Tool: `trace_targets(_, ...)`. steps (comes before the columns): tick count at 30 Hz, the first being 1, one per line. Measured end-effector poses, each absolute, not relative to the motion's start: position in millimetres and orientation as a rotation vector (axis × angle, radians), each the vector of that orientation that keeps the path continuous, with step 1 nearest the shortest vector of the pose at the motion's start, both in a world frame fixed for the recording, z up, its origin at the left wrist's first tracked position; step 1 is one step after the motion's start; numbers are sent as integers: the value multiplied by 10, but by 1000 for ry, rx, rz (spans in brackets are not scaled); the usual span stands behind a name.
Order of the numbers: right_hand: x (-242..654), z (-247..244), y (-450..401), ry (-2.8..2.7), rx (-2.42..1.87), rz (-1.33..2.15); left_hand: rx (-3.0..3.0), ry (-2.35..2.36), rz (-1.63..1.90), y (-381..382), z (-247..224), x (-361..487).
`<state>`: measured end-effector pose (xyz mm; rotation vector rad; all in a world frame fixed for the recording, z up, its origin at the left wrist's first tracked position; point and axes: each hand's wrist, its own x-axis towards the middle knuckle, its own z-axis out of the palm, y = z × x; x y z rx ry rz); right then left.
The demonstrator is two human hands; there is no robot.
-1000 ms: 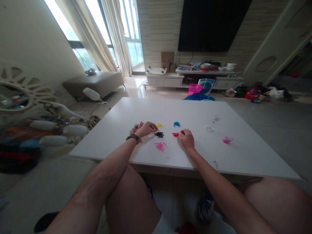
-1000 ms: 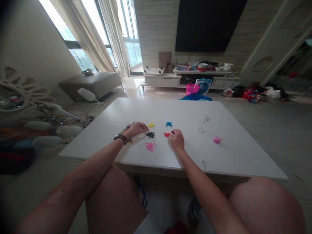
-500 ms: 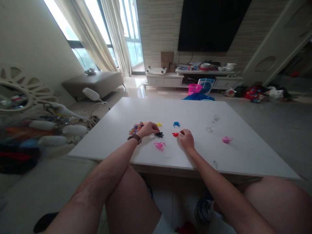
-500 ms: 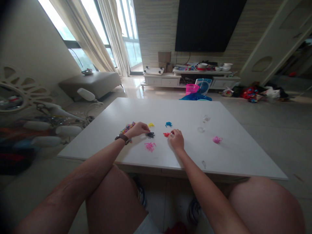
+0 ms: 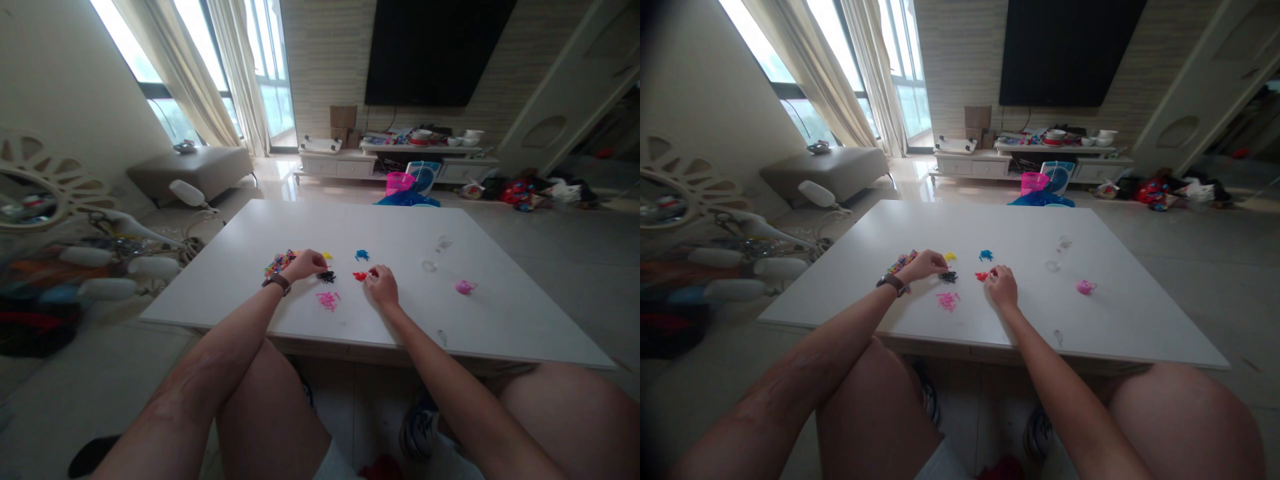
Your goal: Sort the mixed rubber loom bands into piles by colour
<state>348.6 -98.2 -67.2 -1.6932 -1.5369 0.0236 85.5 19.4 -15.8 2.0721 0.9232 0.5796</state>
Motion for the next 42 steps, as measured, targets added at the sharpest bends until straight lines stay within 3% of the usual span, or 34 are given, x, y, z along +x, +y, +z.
trace_targets(21, 3404, -544, -1106, -2028, -1267, -2, 2273, 623, 443, -152, 9, 1366)
trace_targets(42, 3366, -518, -1151, -2009, -1257, 73, 2219, 633, 446, -211, 13, 1450)
